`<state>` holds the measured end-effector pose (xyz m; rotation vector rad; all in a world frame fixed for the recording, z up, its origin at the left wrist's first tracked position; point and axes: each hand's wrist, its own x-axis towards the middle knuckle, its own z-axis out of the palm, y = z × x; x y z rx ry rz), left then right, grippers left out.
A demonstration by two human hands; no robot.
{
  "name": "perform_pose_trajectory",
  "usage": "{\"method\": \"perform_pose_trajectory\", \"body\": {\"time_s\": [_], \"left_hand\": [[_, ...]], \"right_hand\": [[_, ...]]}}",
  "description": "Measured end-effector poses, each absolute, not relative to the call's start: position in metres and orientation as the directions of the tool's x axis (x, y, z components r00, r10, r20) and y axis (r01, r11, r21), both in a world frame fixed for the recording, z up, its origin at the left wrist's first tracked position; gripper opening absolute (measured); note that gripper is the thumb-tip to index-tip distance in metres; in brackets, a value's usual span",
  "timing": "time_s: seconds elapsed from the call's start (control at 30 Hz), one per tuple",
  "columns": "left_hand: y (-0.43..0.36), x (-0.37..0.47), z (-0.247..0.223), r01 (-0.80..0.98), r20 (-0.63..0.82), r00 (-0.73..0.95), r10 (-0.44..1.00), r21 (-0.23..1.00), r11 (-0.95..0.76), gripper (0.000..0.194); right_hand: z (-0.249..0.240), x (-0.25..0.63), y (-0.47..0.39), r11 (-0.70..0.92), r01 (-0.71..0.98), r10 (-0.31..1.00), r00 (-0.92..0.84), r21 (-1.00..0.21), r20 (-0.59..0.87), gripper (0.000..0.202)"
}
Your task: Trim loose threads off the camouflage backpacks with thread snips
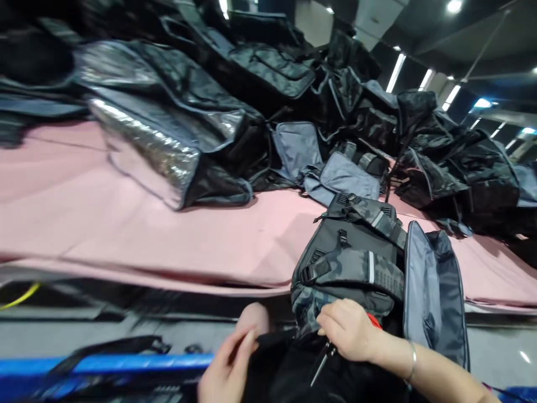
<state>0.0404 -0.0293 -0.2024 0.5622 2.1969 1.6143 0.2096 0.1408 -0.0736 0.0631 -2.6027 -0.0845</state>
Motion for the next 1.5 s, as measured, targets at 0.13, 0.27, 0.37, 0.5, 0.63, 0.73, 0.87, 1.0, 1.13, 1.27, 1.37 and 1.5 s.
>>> {"method": "perform_pose_trajectory", "body": {"time_s": [0.13, 0.27, 0.37, 0.5, 0.63, 0.73, 0.87, 1.0, 1.13, 1.27, 1.37, 1.5], "left_hand": [[0.000, 0.054, -0.163, 0.241, 0.180, -0.842, 0.508, 0.969, 0.057, 0.031], [-0.002, 0.057, -0.158, 0.246, 0.196, -0.862, 0.467, 0.968, 0.047, 0.028], [-0.011, 0.060, -0.168, 0.212, 0.149, -0.892, 0.428, 0.972, 0.103, 0.030], [-0.009, 0.065, -0.175, 0.240, 0.158, -0.867, 0.474, 0.964, 0.117, 0.034], [0.001, 0.066, -0.172, 0.385, 0.300, -0.829, 0.471, 0.918, 0.093, 0.032], [0.003, 0.064, -0.166, 0.544, 0.446, -0.754, 0.483, 0.835, 0.078, 0.022], [-0.004, 0.066, -0.149, 0.558, 0.444, -0.701, 0.558, 0.829, 0.041, 0.015], [-0.013, 0.067, -0.129, 0.280, 0.266, -0.772, 0.577, 0.958, -0.068, 0.020], [-0.016, 0.060, -0.128, 0.230, 0.224, -0.846, 0.483, 0.972, -0.048, 0.021], [-0.011, 0.061, -0.149, 0.545, 0.447, -0.756, 0.479, 0.835, 0.081, 0.015], [-0.005, 0.067, -0.163, 0.771, 0.650, -0.602, 0.465, 0.625, 0.123, 0.023], [-0.002, 0.069, -0.165, 0.881, 0.777, -0.465, 0.423, 0.451, 0.142, 0.018]], "right_hand": [[-0.087, 0.197, 0.106, 0.997, -0.080, -0.079, -0.924, 0.012, 0.375, 0.024], [-0.090, 0.192, 0.097, 0.988, -0.022, 0.016, -0.968, -0.150, 0.250, 0.013], [-0.078, 0.192, 0.106, 0.926, 0.012, 0.104, -0.969, -0.377, 0.224, 0.032], [-0.059, 0.192, 0.127, 0.903, 0.083, 0.256, -0.891, -0.421, 0.374, 0.060], [-0.044, 0.189, 0.153, 0.850, 0.094, 0.310, -0.884, -0.518, 0.349, 0.063], [-0.038, 0.182, 0.167, 0.838, 0.139, 0.321, -0.907, -0.528, 0.271, 0.051], [-0.035, 0.169, 0.170, 0.832, 0.274, 0.364, -0.926, -0.483, 0.102, 0.034], [-0.035, 0.161, 0.160, 0.837, 0.377, 0.414, -0.910, -0.396, 0.008, 0.023], [-0.040, 0.161, 0.154, 0.856, 0.330, 0.384, -0.921, -0.397, 0.062, 0.021], [-0.049, 0.161, 0.156, 0.864, 0.315, 0.378, -0.921, -0.393, 0.092, 0.014], [-0.055, 0.161, 0.159, 0.866, 0.301, 0.367, -0.925, -0.399, 0.098, 0.015], [-0.057, 0.162, 0.161, 0.858, 0.303, 0.372, -0.923, -0.416, 0.095, 0.018]]}}
